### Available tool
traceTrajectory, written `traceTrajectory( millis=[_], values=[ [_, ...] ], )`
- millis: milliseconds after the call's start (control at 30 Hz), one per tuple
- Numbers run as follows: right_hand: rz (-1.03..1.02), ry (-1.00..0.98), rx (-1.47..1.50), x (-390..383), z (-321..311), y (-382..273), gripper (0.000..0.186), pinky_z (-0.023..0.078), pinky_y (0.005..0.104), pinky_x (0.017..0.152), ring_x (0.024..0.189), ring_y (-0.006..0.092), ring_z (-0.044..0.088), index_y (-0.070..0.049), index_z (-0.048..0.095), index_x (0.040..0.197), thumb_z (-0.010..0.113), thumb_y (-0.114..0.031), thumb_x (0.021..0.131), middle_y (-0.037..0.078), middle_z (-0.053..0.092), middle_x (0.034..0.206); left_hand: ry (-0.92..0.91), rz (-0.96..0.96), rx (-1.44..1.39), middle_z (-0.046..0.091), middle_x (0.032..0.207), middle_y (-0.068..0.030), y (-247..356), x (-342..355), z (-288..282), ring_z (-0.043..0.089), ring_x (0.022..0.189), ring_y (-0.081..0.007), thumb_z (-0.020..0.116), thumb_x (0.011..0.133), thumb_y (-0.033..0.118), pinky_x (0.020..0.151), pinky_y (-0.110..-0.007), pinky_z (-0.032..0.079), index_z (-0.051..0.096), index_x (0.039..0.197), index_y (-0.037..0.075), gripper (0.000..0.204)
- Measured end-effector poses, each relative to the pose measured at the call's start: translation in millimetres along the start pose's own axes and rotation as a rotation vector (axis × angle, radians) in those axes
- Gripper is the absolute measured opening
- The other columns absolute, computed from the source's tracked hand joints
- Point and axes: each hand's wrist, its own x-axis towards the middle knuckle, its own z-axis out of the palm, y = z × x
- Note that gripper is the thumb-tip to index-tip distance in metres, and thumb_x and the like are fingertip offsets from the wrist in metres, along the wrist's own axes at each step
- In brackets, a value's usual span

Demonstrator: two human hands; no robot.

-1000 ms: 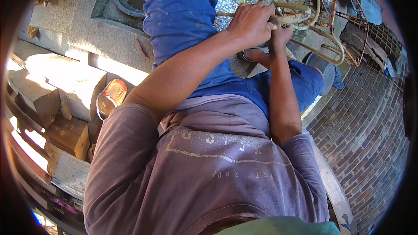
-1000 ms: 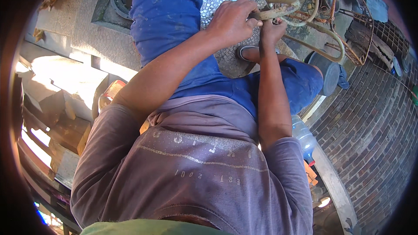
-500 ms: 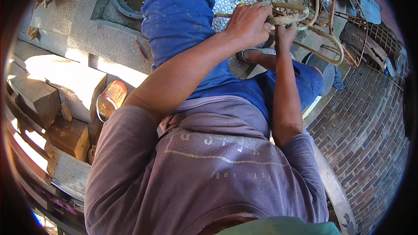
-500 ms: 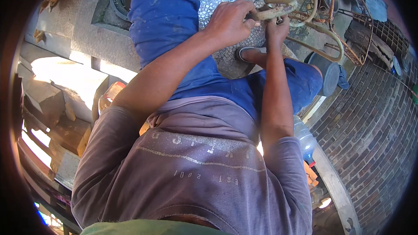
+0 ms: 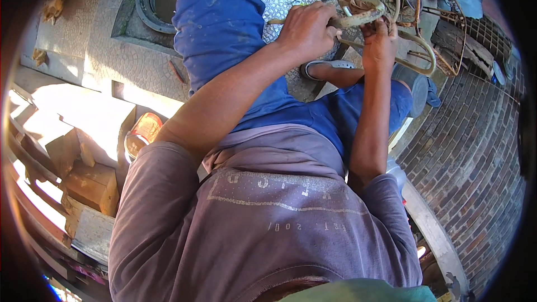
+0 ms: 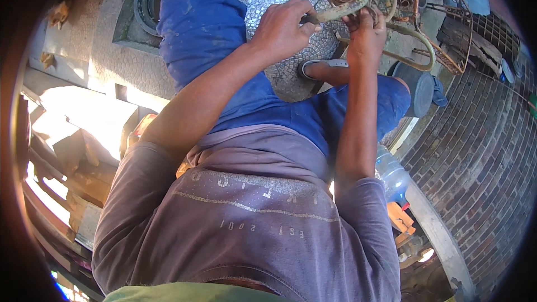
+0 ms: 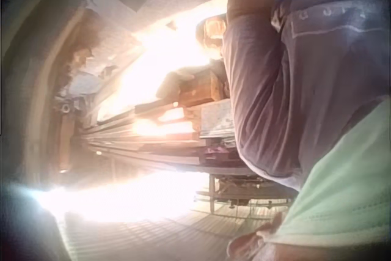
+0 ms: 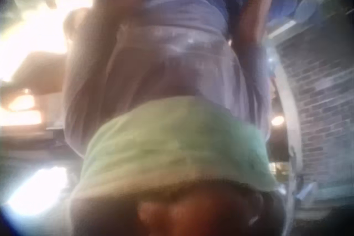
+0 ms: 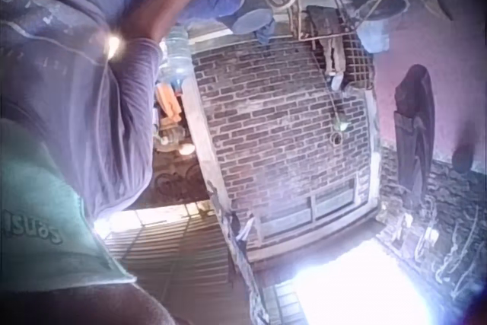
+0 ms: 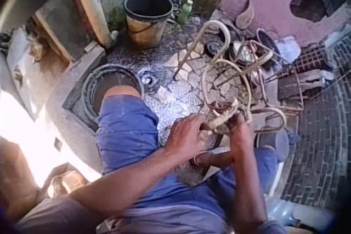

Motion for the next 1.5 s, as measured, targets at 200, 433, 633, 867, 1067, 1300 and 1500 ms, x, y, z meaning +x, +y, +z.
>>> traceTrajectory(
  millis=[200, 433, 633, 867, 1067, 1300, 1500],
  values=[
    [-0.433, -0.109, -0.823, -21.2, 11.2, -53.2, 0.028, 0.058, 0.0346, 0.079, 0.093, 0.0259, 0.072, -0.002, 0.063, 0.124, 0.055, -0.002, 0.097, 0.016, 0.071, 0.105, 0.007, 0.012, -0.015, 0.068, 0.094, -0.0179, -1.8, 0.3, 1.5, 0.066, 0.085, -0.0385, 0.077, 0.081, 0.021, 0.075, -0.047, 0.051, 0.069, 0.097, 0.005, 0.024],
    [-0.740, -0.133, -1.247, -73.9, 40.0, -64.6, 0.036, 0.054, 0.0448, 0.078, 0.092, 0.0373, 0.067, -0.013, 0.069, 0.119, 0.059, 0.002, 0.089, 0.016, 0.065, 0.104, -0.075, -0.054, 0.014, 0.069, 0.100, -0.0179, 2.6, 2.4, -2.3, 0.069, 0.086, -0.0345, 0.078, 0.082, 0.021, 0.077, -0.043, 0.053, 0.069, 0.105, 0.006, 0.028],
    [-0.705, -0.262, -1.176, -105.7, 47.2, -43.7, 0.035, 0.053, 0.0456, 0.076, 0.090, 0.0354, 0.066, -0.014, 0.068, 0.117, 0.060, 0.001, 0.086, 0.014, 0.062, 0.100, -0.044, -0.041, -0.096, 0.066, 0.117, -0.0189, -14.8, -0.3, -6.5, 0.069, 0.094, -0.0279, 0.071, 0.083, 0.008, 0.084, -0.037, 0.054, 0.056, 0.132, 0.002, 0.052],
    [-0.750, -0.050, -1.096, -61.8, 27.7, -58.9, 0.031, 0.054, 0.0452, 0.076, 0.089, 0.0379, 0.066, -0.012, 0.068, 0.121, 0.059, -0.003, 0.093, 0.016, 0.063, 0.104, 0.114, -0.181, -0.387, 0.067, 0.104, -0.0096, -29.7, 6.9, -10.8, 0.065, 0.088, -0.0145, 0.060, 0.096, 0.013, 0.078, -0.028, 0.052, 0.060, 0.127, -0.002, 0.034],
    [-0.691, -0.079, -0.813, -83.6, 27.0, -34.9, 0.037, 0.053, 0.0413, 0.075, 0.090, 0.0352, 0.066, -0.008, 0.067, 0.122, 0.065, 0.005, 0.087, 0.014, 0.064, 0.104, 0.105, -0.244, -0.314, 0.070, 0.109, -0.0122, -45.0, 8.5, -8.7, 0.066, 0.092, -0.0160, 0.060, 0.097, 0.014, 0.082, -0.029, 0.051, 0.064, 0.123, -0.003, 0.031],
    [-0.022, 0.001, -0.273, -80.2, -7.3, 23.8, 0.031, 0.056, 0.0290, 0.084, 0.099, 0.0168, 0.068, -0.002, 0.063, 0.127, 0.058, 0.001, 0.096, 0.009, 0.068, 0.115, 0.081, -0.286, -0.289, 0.071, 0.108, -0.0129, -53.2, 11.6, 4.1, 0.066, 0.094, -0.0154, 0.061, 0.096, 0.015, 0.083, -0.029, 0.051, 0.064, 0.122, -0.003, 0.032],
    [0.003, -0.093, 0.018, -69.1, 15.2, 16.9, 0.034, 0.053, 0.0285, 0.091, 0.103, 0.0143, 0.065, 0.001, 0.060, 0.131, 0.059, -0.008, 0.098, 0.009, 0.067, 0.118, 0.189, -0.197, -0.378, 0.070, 0.106, -0.0126, -46.2, 12.5, -9.0, 0.066, 0.093, -0.0150, 0.063, 0.096, 0.016, 0.083, -0.027, 0.051, 0.062, 0.124, -0.005, 0.034]
  ],
)
